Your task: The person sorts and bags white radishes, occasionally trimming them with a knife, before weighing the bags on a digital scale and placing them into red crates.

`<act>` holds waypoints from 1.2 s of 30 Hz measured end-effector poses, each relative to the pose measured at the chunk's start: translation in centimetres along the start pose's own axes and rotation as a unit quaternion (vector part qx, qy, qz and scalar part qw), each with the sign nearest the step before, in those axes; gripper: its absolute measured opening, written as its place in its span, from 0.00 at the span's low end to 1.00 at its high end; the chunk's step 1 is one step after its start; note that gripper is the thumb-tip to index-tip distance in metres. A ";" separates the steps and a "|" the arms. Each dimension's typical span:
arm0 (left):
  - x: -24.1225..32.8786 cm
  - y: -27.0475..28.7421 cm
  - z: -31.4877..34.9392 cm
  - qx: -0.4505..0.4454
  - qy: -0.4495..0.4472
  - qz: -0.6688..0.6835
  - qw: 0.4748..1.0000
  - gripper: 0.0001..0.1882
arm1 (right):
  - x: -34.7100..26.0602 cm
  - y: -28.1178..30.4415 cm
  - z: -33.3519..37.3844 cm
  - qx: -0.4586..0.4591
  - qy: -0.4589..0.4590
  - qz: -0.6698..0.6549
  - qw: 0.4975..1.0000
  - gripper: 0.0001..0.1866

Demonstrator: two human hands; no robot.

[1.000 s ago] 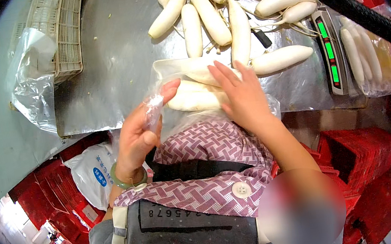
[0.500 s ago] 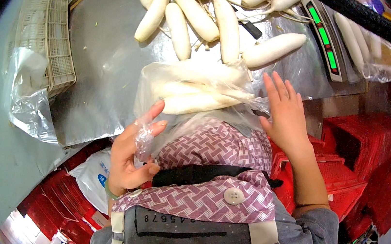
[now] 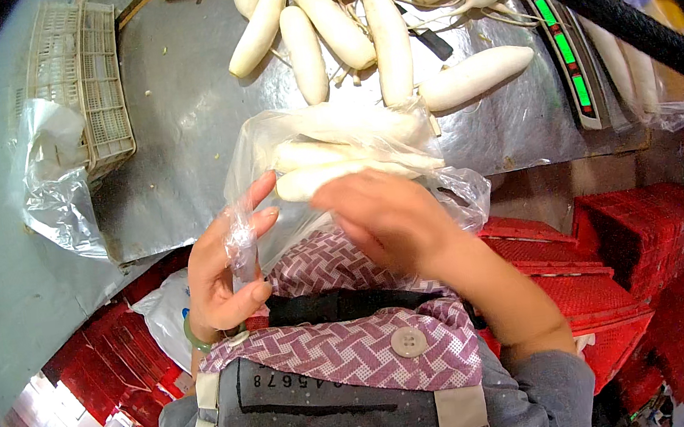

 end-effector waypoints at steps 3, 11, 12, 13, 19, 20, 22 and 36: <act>-0.1 0.0 0.1 0.023 0.001 -0.004 1.000 0.30 | 6.5 -3.9 -2.6 -0.035 -0.098 0.087 0.991 0.18; -0.5 -0.4 -0.2 0.067 0.054 0.010 0.996 0.27 | 12.2 -9.1 -4.2 -0.149 -0.076 -0.029 0.985 0.27; -0.6 -0.6 -0.5 0.066 0.060 0.012 0.996 0.27 | 12.6 -9.7 -4.4 -0.154 -0.063 -0.044 0.985 0.27; -0.5 -0.7 -0.9 0.066 0.063 0.012 0.996 0.27 | 12.6 -10.2 -5.1 -0.159 -0.039 -0.005 0.986 0.26; -1.2 1.3 0.7 0.202 0.136 0.044 0.969 0.23 | 9.0 -4.1 -7.5 -0.120 -0.090 0.109 0.983 0.17; -1.6 1.7 0.7 0.231 0.154 0.072 0.958 0.22 | 8.9 -2.6 -7.8 -0.078 -0.107 0.088 0.987 0.17; -1.7 2.1 0.2 0.252 0.207 0.128 0.937 0.20 | 8.6 -2.4 -6.5 -0.051 -0.073 0.099 0.991 0.18; -1.7 10.7 -1.5 0.383 0.067 0.069 0.919 0.13 | -2.4 13.9 -0.7 -0.218 -0.132 0.403 0.879 0.12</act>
Point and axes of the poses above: each hand's wrist, its own z-axis away from the middle knuckle, its own y-axis out of the back of the hand, x = y × z, the point moved 5 cm from there along -z, towards the middle knuckle, and after that the axes turned 7 degrees about -y, right-handed, at the moved point
